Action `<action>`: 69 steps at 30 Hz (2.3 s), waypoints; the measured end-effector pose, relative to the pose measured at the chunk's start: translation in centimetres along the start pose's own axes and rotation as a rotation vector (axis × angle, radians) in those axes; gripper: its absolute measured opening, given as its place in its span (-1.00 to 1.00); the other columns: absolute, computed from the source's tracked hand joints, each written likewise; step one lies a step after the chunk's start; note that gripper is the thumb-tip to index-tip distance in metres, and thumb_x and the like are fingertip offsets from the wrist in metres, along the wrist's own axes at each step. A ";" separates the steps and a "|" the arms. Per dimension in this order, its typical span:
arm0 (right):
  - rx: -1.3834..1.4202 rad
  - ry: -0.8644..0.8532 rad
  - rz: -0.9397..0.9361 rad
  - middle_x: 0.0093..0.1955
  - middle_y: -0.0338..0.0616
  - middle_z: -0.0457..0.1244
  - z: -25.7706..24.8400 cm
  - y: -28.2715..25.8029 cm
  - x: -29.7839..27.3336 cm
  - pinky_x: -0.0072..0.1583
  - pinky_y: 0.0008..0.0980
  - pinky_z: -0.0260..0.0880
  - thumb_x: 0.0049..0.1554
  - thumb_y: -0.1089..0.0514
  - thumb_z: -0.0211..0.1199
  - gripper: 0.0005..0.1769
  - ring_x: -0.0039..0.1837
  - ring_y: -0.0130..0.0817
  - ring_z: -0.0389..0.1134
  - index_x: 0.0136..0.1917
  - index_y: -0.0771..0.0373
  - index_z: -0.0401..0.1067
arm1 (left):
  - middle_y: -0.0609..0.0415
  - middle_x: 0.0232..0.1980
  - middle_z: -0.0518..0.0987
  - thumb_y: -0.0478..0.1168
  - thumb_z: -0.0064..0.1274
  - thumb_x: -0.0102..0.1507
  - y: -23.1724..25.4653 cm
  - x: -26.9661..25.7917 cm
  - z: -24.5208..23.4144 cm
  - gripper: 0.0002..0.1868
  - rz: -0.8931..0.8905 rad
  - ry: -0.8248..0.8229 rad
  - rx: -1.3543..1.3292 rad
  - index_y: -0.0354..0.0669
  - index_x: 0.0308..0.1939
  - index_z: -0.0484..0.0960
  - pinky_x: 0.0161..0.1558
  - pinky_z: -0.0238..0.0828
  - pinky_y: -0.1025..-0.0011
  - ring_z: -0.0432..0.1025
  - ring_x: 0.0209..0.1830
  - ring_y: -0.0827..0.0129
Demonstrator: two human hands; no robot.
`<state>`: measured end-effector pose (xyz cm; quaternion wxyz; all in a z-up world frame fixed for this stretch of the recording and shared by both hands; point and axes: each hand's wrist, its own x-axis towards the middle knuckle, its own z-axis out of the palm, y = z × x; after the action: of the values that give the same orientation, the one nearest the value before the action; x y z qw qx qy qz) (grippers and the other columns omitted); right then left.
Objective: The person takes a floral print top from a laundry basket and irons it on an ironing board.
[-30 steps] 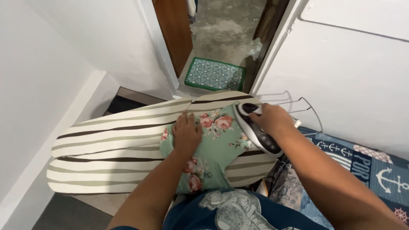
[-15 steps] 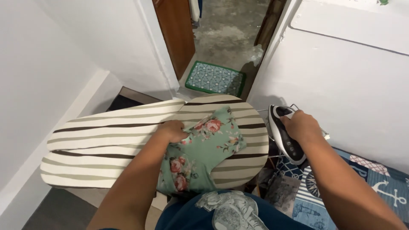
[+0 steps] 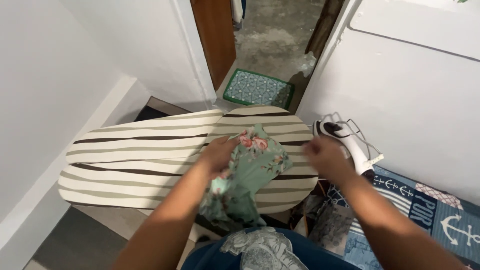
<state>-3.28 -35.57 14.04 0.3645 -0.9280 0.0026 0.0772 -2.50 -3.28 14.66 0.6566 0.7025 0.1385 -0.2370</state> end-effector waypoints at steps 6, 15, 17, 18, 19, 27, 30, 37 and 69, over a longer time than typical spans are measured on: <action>0.178 -0.425 -0.214 -0.06 -0.11 0.43 8.4 -10.0 -8.0 0.01 -0.30 0.52 0.00 -0.03 0.48 -0.59 0.00 -0.34 0.46 0.03 0.22 0.51 | 0.08 -0.34 0.57 -0.03 -0.07 0.34 -1.8 -2.6 1.0 -0.70 0.029 0.015 -0.428 -0.18 -0.10 0.59 -0.53 0.36 0.26 0.44 -0.45 0.34; 0.424 -0.037 -0.136 -0.06 -0.09 0.49 22.2 -11.4 -13.3 0.06 -0.31 0.49 -0.02 0.05 0.49 -0.58 0.01 -0.36 0.49 0.08 0.25 0.56 | 0.02 -0.15 0.54 -0.22 -0.14 0.43 -1.3 -13.0 -3.5 -0.83 0.231 -0.239 -0.908 -0.25 -0.11 0.50 -0.09 0.55 0.20 0.50 -0.18 0.27; 0.410 -0.011 -0.087 -0.09 -0.09 0.49 25.6 -8.4 -14.3 0.06 -0.32 0.49 0.01 0.06 0.46 -0.62 -0.01 -0.36 0.50 0.06 0.26 0.58 | -0.01 -0.13 0.53 -0.26 -0.15 0.42 -1.3 -15.0 -5.4 -0.86 0.259 -0.274 -0.973 -0.26 -0.12 0.47 -0.04 0.55 0.17 0.50 -0.15 0.25; 0.396 0.008 -0.043 -0.12 -0.08 0.50 27.2 -6.8 -14.8 0.06 -0.32 0.49 0.04 0.06 0.44 -0.67 -0.03 -0.35 0.50 0.04 0.27 0.60 | -0.04 -0.11 0.52 -0.29 -0.16 0.42 -1.4 -15.9 -6.2 -0.89 0.291 -0.301 -1.042 -0.27 -0.12 0.45 0.01 0.56 0.13 0.49 -0.12 0.22; 0.395 0.015 -0.035 -0.12 -0.08 0.50 27.6 -6.1 -15.7 0.06 -0.32 0.49 0.04 0.06 0.44 -0.67 -0.03 -0.35 0.50 0.04 0.27 0.60 | -0.04 -0.11 0.52 -0.29 -0.16 0.42 -1.6 -16.6 -7.3 -0.89 0.284 -0.310 -1.042 -0.27 -0.12 0.45 0.01 0.56 0.13 0.49 -0.12 0.22; 0.739 0.262 0.613 0.04 0.22 0.38 28.4 2.7 -19.4 0.02 -0.03 0.49 0.34 0.11 -0.11 -0.58 -0.04 -0.04 0.39 0.32 0.32 0.39 | -0.03 0.01 0.54 -0.19 -0.21 0.45 -2.2 -23.2 -14.7 -0.78 0.460 -0.186 -1.180 -0.21 0.07 0.46 0.03 0.50 0.25 0.50 -0.01 0.26; 0.877 0.202 0.803 0.07 0.04 0.30 20.0 -11.3 -22.2 0.11 0.13 0.47 0.41 -0.11 -0.24 -0.49 0.05 -0.05 0.37 0.35 0.27 0.28 | -0.08 0.08 0.57 -0.15 -0.30 0.41 -3.7 -25.0 -16.2 -0.65 0.532 -0.113 -1.140 -0.27 0.12 0.48 0.08 0.52 0.24 0.52 0.03 0.24; 0.872 0.163 0.712 0.00 0.15 0.34 12.7 -9.0 -20.0 0.03 -0.06 0.53 0.34 -0.09 -0.04 -0.50 -0.09 -0.15 0.45 0.28 0.39 0.31 | -0.19 0.10 0.49 -0.14 -0.31 0.46 -7.8 -26.8 -17.7 -0.65 0.526 0.097 -1.184 -0.39 0.11 0.38 0.27 0.45 0.09 0.45 0.13 0.11; -0.374 0.288 0.176 0.02 0.16 0.43 10.9 7.0 0.7 0.22 -0.09 0.44 0.03 -0.11 0.41 -0.49 0.11 0.07 0.46 0.09 0.32 0.58 | -0.34 -0.10 0.60 -0.02 0.03 0.26 -17.9 -4.3 -15.8 -0.62 0.093 0.837 0.618 -0.35 -0.15 0.56 0.01 0.43 -0.07 0.52 -0.07 -0.24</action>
<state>-4.59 -33.29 1.34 0.1743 -0.9769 0.1210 -0.0252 -12.81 14.61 1.94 0.3169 0.9035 0.2814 0.0638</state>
